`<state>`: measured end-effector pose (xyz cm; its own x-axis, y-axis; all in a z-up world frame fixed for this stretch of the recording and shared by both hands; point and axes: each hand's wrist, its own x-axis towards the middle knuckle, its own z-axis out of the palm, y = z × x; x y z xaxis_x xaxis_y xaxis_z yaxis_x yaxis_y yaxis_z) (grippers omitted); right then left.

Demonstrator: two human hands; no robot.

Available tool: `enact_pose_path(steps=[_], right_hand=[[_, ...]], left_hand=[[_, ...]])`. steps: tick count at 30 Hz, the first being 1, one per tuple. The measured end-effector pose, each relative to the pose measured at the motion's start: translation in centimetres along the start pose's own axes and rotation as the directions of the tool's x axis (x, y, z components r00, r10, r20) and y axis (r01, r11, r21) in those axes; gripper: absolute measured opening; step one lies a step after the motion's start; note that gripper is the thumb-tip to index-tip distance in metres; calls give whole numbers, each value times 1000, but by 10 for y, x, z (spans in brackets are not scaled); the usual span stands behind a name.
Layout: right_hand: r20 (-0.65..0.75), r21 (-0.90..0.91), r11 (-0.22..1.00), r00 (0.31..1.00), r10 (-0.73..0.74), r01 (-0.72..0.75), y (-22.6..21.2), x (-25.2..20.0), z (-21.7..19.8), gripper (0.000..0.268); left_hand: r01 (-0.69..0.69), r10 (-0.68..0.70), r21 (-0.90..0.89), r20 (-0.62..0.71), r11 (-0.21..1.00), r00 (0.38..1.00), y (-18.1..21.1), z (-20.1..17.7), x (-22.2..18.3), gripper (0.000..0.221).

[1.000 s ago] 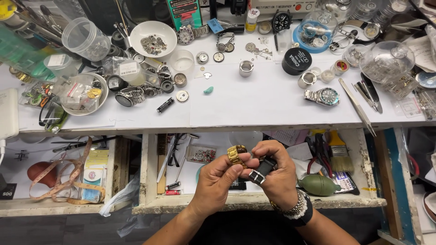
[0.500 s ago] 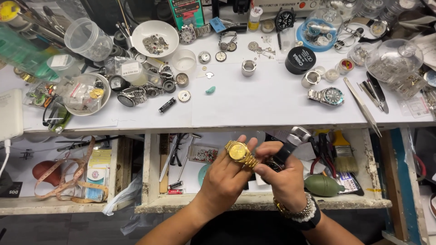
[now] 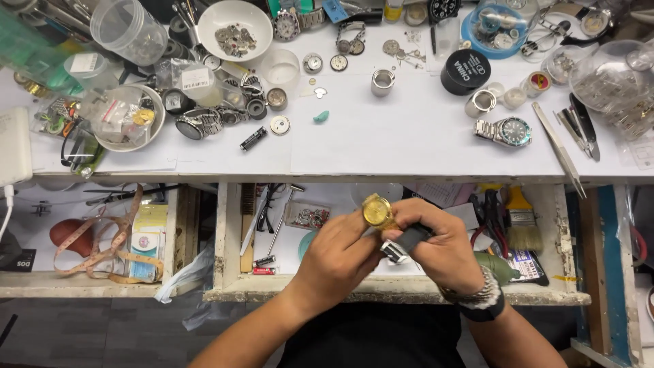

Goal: Repairing and adjusting a wristwatch using precision tools on a cluttered workbench.

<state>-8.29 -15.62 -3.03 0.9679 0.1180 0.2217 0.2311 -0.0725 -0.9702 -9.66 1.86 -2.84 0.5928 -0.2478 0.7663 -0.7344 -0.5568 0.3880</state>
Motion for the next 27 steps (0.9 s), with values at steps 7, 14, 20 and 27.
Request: enact_pose_path(steps=[7, 14, 20, 27], right_hand=[[419, 114, 992, 902, -104, 62, -16, 28, -35, 15], [533, 226, 966, 814, -232, 128, -13, 39, -38, 17], [392, 323, 945, 903, -177, 46, 13, 41, -47, 26], [288, 485, 868, 956, -47, -103, 81, 33, -60, 34]], left_hand=[[250, -229, -300, 106, 920, 968, -4, -41, 22, 53], [400, -112, -313, 652, 861, 750, -18, -55, 73, 40], [481, -83, -187, 870, 857, 486, -32, -57, 116, 30], [272, -145, -94, 658, 958, 739, -93, -66, 201, 22]])
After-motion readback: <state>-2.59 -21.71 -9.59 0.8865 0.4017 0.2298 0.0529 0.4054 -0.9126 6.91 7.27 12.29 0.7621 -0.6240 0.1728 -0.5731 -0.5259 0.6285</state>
